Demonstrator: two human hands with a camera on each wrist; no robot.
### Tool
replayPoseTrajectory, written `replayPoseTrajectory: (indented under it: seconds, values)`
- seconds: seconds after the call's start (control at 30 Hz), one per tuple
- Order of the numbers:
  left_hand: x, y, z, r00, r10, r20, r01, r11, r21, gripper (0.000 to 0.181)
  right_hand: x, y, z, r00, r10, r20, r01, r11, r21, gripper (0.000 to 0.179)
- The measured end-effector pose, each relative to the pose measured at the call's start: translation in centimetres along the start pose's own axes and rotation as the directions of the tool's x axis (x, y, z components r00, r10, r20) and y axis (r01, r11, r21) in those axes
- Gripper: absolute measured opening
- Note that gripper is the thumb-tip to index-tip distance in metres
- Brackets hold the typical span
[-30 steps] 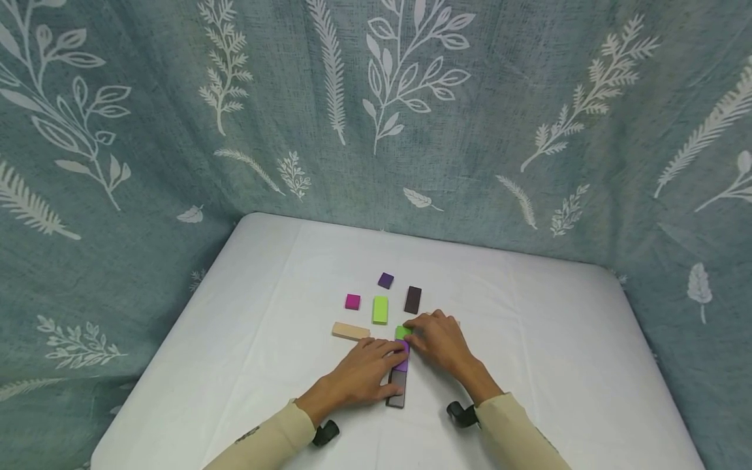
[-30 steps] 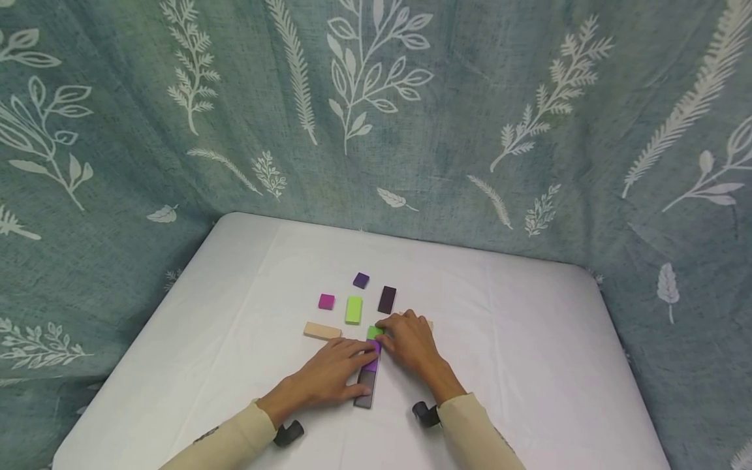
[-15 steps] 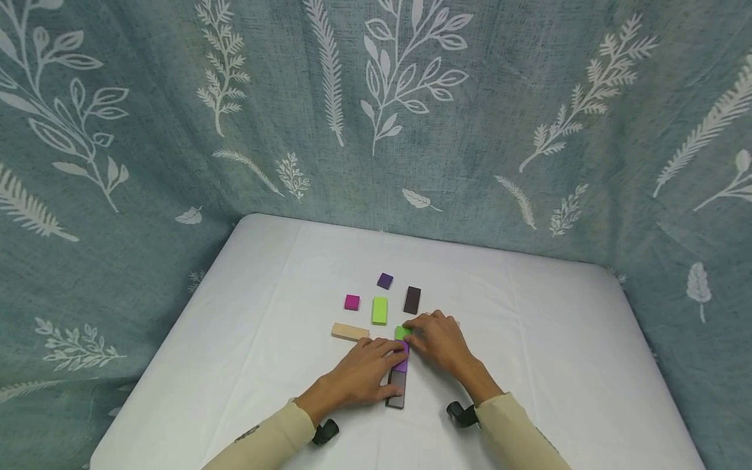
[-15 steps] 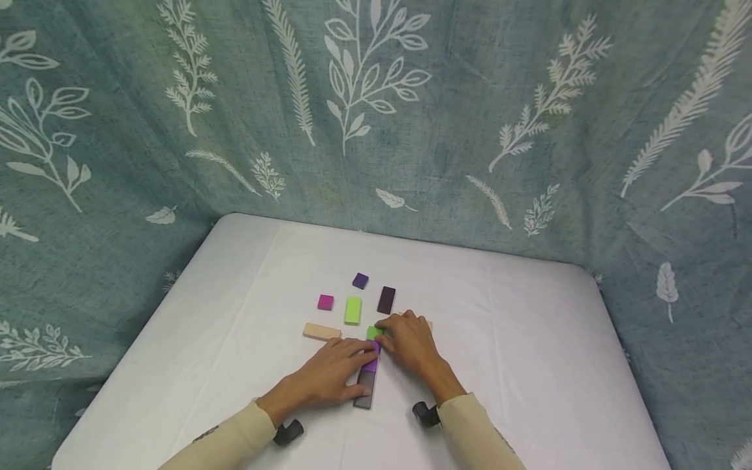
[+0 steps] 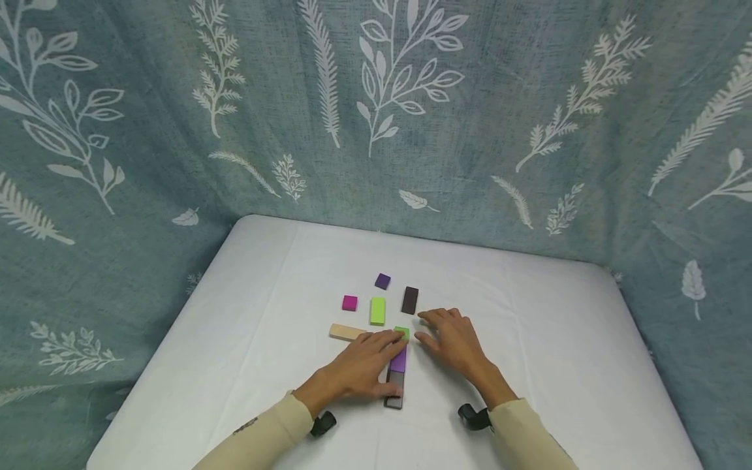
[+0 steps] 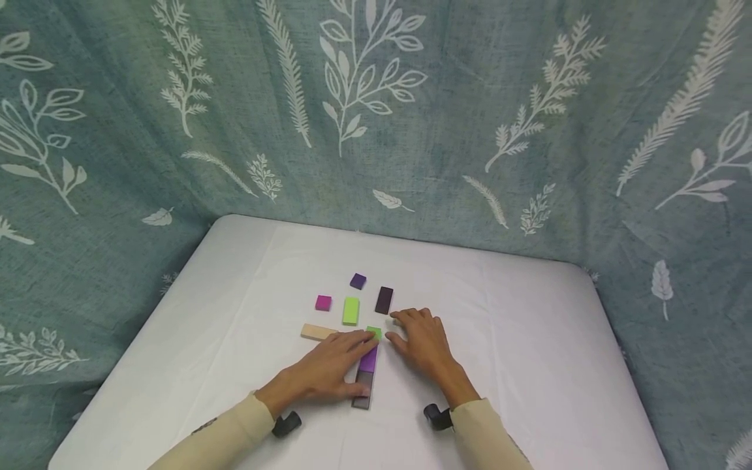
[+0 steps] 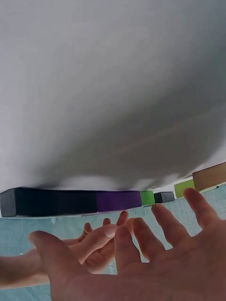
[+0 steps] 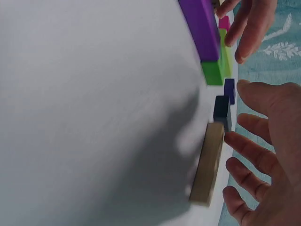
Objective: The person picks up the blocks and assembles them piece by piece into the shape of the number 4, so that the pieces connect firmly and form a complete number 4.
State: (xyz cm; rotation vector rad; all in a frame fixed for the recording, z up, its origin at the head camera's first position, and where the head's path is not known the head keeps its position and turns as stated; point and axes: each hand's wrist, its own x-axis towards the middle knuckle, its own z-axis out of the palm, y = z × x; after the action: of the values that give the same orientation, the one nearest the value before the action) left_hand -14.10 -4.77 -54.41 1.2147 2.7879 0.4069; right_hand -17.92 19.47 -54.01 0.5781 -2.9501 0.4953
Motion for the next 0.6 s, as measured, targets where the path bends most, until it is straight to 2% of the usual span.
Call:
replayPoseTrajectory:
  seconds: [0.27, 0.6]
  values:
    - [0.5, -0.1, 0.4, 0.999, 0.006, 0.035, -0.007, 1.0, 0.018, 0.092, -1.2, 1.7, -0.2, 0.999, 0.038, -0.028, -0.038, 0.999, 0.004, 0.053]
    - [1.1, -0.2, 1.0, 0.998, -0.004, 0.058, 0.001, 0.999, 0.051, 0.094, -1.6, 3.6, -0.2, 0.996, 0.08, -0.047, -0.08, 0.997, -0.001, 0.06]
